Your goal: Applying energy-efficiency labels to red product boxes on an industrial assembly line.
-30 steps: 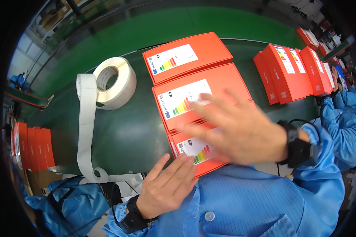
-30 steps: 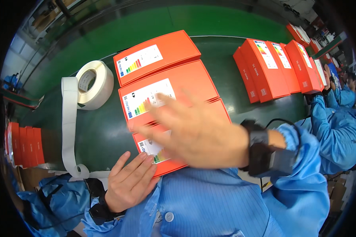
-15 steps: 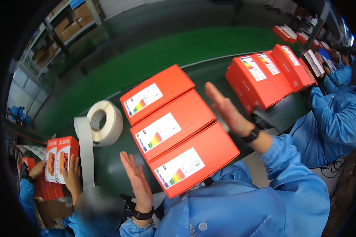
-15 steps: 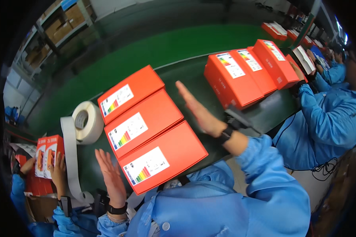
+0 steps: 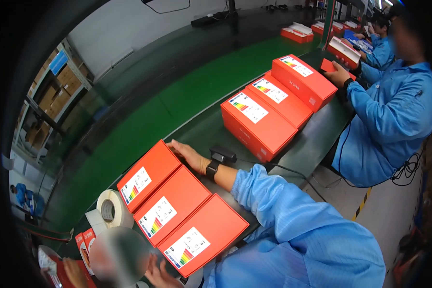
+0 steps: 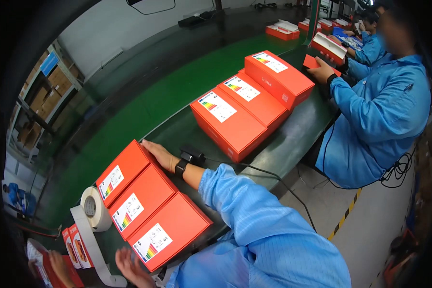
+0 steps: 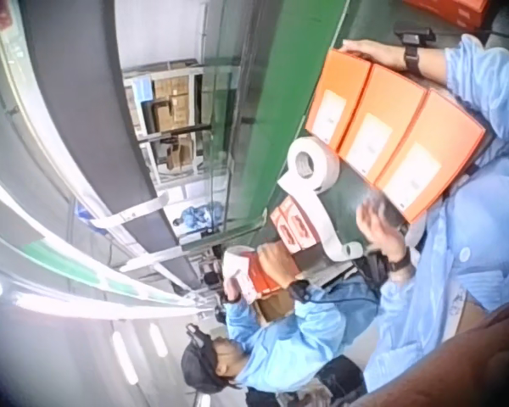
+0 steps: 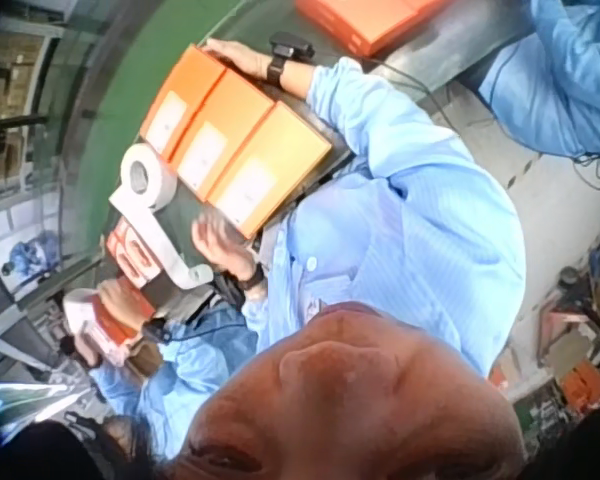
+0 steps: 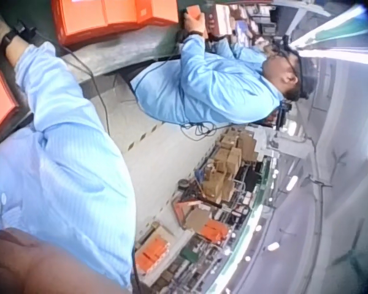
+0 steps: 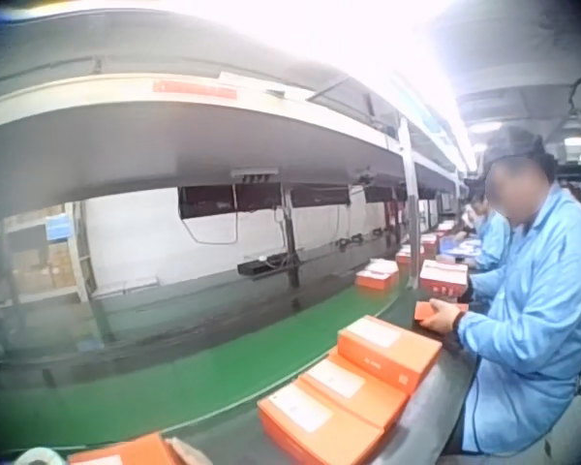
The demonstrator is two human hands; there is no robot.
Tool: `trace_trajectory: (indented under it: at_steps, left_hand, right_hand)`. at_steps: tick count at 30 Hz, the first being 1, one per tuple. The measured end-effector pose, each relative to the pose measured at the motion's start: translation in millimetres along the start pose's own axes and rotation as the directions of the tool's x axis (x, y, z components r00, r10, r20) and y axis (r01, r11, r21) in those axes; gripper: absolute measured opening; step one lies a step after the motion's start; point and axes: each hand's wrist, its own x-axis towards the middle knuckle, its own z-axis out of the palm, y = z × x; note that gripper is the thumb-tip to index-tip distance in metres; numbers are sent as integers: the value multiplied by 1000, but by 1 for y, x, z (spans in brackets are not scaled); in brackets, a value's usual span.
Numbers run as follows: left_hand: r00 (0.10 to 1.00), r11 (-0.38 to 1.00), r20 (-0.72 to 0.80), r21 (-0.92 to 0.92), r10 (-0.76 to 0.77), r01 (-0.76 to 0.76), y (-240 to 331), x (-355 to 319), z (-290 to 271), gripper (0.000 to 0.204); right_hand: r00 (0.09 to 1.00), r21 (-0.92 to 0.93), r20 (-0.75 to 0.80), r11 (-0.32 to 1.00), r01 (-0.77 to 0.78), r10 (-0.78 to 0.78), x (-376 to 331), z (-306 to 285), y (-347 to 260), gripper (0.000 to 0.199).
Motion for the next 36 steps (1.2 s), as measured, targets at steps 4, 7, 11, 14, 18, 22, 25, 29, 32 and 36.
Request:
trace_trajectory:
  at_steps: [4, 7, 11, 14, 18, 22, 25, 29, 32, 36]
  left_hand:
    - [703, 829, 440, 300, -559, 472, 0, -53, -96, 36]
    - [499, 654, 545, 755, -674, 59, -13, -53, -40, 45]
    - [646, 675, 510, -159, -568, 720, 11, -62, 37, 37]
    - [623, 535, 444, -320, -645, 782, -1, -45, 27, 32]
    - [813, 730, 299, -360, -500, 582, -10, 3, 10, 31]
    - [915, 923, 269, -161, -301, 351, -32, 65, -8, 33]
    - [976, 995, 209, 85, -65, 48, -79, 83, -60, 39]
    - [992, 994, 82, 58, -96, 92, -78, 77, -51, 39]
    - [992, 993, 29, 28, -120, 119, -58, 69, -39, 40]
    - [992, 992, 33, -9, -122, 123, -46, 70, 1, 41]
  right_hand:
    - [993, -80, -97, 994, -69, 61, 12, -14, 10, 63]
    - [991, 78, -39, 989, -124, 127, 8, -8, -2, 65]
    - [989, 80, -110, 993, -88, 97, -7, 7, -10, 59]
    - [976, 30, -213, 998, -48, 53, -23, -2, -8, 54]
    - [908, -120, -402, 990, 72, -115, -62, -2, -25, 47]
    - [870, -257, -444, 961, 103, -212, -109, -10, -27, 36]
    - [866, -521, -335, 839, 158, -371, -139, 3, -29, 36]
    - [955, -329, -296, 942, -71, -31, -134, 2, -54, 51]
    - [967, -118, -235, 985, -125, 94, -112, 13, -63, 61]
    - [974, -161, -190, 975, -152, 120, -114, 2, -59, 67]
